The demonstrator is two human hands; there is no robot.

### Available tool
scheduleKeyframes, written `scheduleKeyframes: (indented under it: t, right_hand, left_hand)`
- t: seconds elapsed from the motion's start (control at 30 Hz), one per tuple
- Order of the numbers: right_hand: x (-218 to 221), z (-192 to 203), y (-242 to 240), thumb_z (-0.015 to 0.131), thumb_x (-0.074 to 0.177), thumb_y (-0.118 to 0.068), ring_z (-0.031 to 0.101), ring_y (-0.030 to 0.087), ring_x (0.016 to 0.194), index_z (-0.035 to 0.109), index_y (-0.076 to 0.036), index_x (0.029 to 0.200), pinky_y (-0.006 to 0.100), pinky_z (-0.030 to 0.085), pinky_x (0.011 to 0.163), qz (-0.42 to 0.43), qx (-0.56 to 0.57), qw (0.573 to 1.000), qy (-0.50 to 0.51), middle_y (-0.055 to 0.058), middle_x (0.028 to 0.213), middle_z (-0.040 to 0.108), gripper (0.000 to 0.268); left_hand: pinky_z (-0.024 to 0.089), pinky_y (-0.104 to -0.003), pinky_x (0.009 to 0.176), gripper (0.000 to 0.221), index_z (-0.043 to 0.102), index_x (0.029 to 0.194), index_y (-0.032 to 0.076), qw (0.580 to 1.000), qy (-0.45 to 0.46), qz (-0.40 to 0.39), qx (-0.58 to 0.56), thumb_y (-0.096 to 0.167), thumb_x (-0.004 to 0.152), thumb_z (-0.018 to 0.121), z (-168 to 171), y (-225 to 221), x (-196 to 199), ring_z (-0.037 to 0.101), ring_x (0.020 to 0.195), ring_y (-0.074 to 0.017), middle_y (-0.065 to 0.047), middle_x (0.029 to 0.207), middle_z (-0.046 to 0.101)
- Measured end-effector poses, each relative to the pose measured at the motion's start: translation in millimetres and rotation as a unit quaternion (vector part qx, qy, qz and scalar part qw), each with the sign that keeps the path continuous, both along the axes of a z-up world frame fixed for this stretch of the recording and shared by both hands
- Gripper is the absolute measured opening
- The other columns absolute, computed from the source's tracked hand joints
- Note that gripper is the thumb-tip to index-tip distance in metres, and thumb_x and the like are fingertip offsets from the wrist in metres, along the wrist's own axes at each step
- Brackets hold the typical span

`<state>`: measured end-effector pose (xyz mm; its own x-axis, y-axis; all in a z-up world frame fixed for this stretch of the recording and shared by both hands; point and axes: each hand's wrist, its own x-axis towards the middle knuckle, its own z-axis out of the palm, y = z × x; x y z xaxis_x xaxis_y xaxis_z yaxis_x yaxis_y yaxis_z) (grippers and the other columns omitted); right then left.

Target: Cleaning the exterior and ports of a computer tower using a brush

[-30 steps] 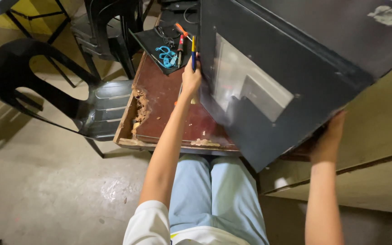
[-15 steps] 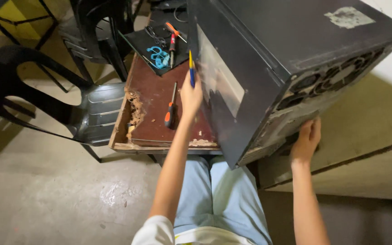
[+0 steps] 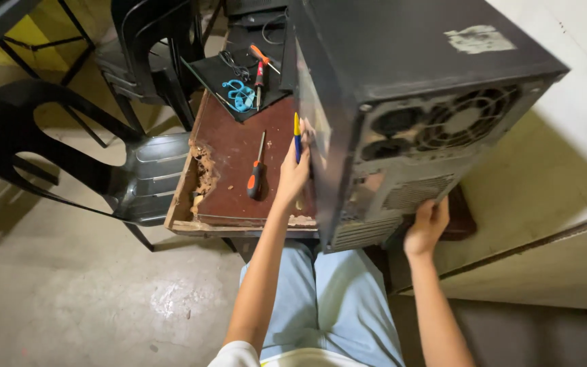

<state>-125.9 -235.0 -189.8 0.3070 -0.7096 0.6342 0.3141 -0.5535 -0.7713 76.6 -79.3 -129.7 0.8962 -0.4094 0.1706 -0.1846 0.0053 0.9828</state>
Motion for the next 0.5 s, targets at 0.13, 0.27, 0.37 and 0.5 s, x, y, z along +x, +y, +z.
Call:
scheduleKeyframes:
  t: [0.13,0.27,0.37,0.5]
  right_hand:
    - [18.0,7.9,29.7,0.047,0.107,-0.011,0.058,0.018,0.115,0.061,-0.005,0.135,0.041,0.045,0.105,-0.03,0.011,0.999,-0.03,0.01,0.119,0.064,0.032]
    - [36.9,-4.9,41.3,0.055,0.106,-0.018,0.056,0.014,0.11,0.059,-0.005,0.135,0.038,0.046,0.102,-0.053,0.031,0.997,-0.052,0.011,0.118,0.065,0.032]
    - [49.8,-36.7,32.5,0.059,0.106,-0.02,0.054,0.014,0.11,0.057,-0.003,0.137,0.04,0.046,0.101,-0.06,0.039,0.996,-0.055,0.011,0.119,0.065,0.035]
    - [59.6,-42.0,31.9,0.061,0.104,-0.019,0.056,0.013,0.102,0.059,-0.003,0.133,0.04,0.047,0.097,-0.066,0.019,0.996,-0.051,0.01,0.113,0.065,0.033]
  left_hand:
    - [0.047,-0.059,0.106,0.048,0.05,0.152,0.026,1.0,-0.004,-0.015,0.006,0.024,0.104,0.054,-1.3,-0.8,27.0,0.052,0.13,-0.054,-0.033,0.137,0.06]
    - [0.045,-0.06,0.106,0.043,0.055,0.148,0.021,0.994,-0.057,-0.059,-0.068,0.018,0.105,0.054,-0.8,-0.6,50.3,0.055,0.129,-0.0485,-0.031,0.137,0.061]
    - [0.051,-0.052,0.1,0.037,0.061,0.143,0.021,0.988,-0.053,-0.088,-0.113,0.025,0.107,0.056,-35.0,-6.9,81.0,0.062,0.117,-0.0317,-0.018,0.13,0.067]
    - [0.059,-0.039,0.076,0.028,0.069,0.13,0.02,0.986,-0.009,-0.098,-0.137,0.032,0.106,0.06,-51.6,-16.2,100.2,0.065,0.087,-0.0168,-0.005,0.099,0.072]
